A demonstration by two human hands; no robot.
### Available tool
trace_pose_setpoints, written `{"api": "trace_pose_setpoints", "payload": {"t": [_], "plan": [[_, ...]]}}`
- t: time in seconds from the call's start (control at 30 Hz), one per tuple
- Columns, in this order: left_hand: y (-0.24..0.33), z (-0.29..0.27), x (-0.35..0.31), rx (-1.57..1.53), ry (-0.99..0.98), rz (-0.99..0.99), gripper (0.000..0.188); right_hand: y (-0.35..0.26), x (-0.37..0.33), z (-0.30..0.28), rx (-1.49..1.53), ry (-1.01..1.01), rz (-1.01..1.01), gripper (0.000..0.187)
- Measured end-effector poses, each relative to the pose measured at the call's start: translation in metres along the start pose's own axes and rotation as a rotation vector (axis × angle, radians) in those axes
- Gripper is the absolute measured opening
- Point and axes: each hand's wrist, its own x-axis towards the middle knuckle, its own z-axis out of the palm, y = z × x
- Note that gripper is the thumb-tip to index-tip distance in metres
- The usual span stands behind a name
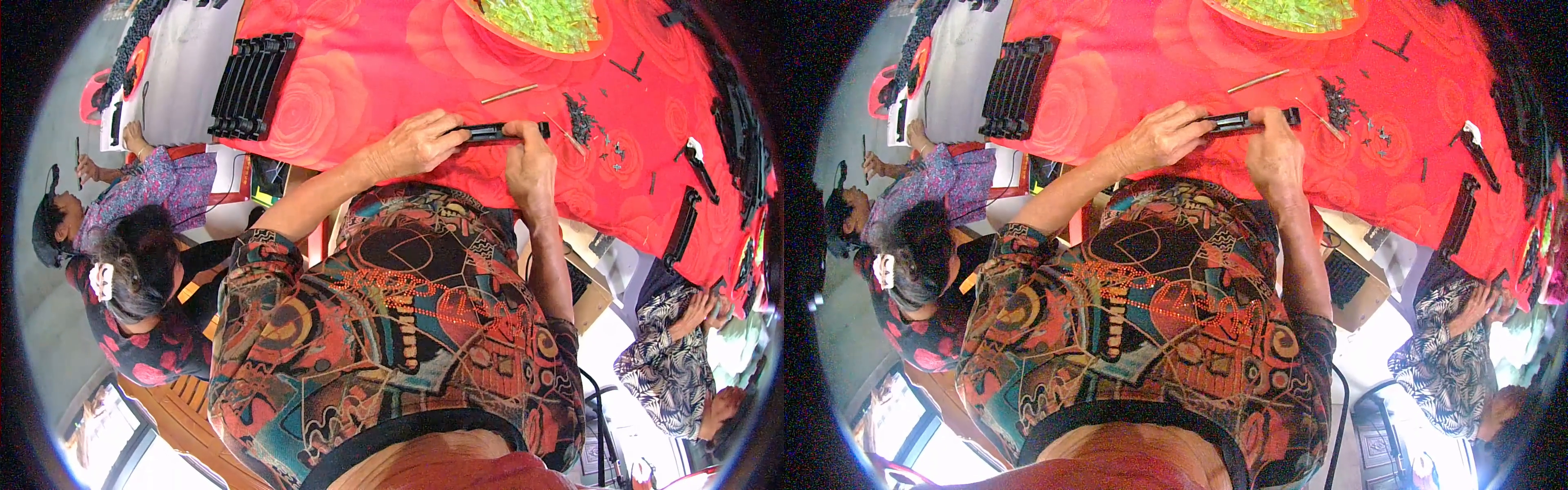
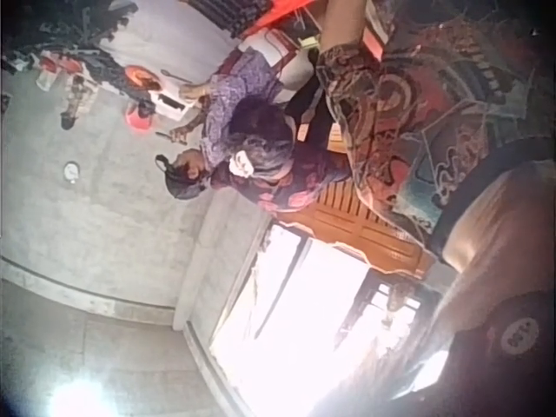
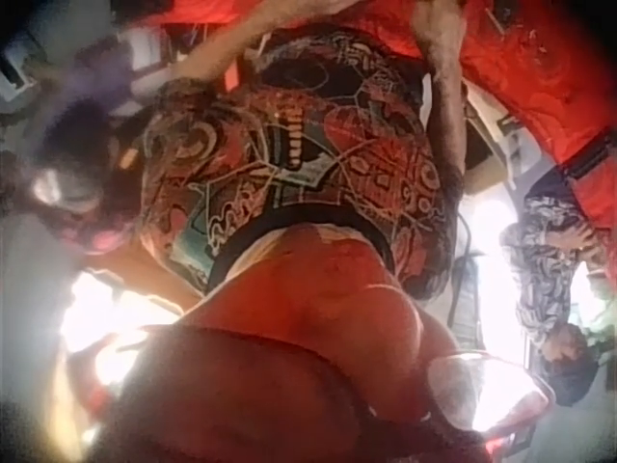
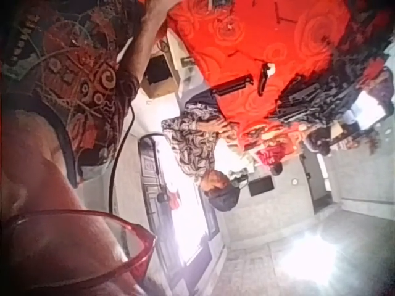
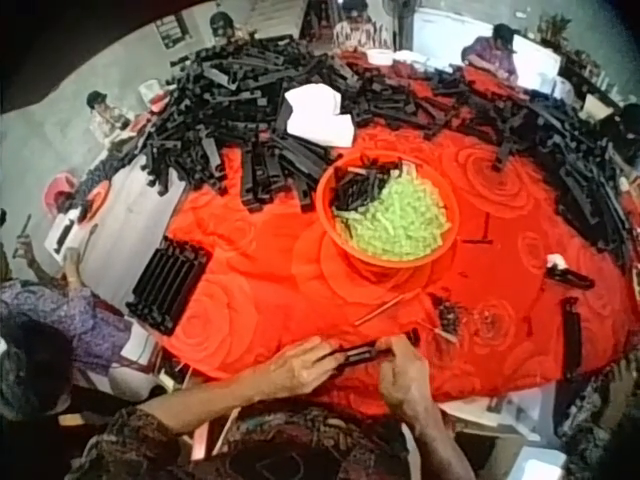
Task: The person assembles plastic toy parts by inserting springs and plastic fasteners into plastic housings, using tweezers to manipulate the small components.
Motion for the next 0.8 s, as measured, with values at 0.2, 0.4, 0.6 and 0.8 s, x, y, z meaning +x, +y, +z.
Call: {"api": "trace_pose_setpoints", "payload": {"t": [0.2, 0.4, 0.6, 0.8], "plan": [[0.003, 0.004, -0.003, -0.002, 0.029, -0.036, 0.026, 0.006, 0.004, 0.008, 0.255, 0.001, -0.073, 0.029], [-0.001, 0.008, -0.004, -0.012, 0.054, 0.009, 0.024, 0.007, 0.005, 0.003, 0.405, -0.082, 0.026, 0.032], [0.000, 0.009, -0.002, 0.011, 0.035, 0.000, 0.030, 0.019, 0.014, 0.006, 0.353, -0.069, -0.140, 0.028], [-0.002, 0.012, -0.002, 0.045, -0.032, 0.000, 0.036, -0.003, 0.006, -0.002, 0.289, -0.100, 0.080, 0.034]]}}
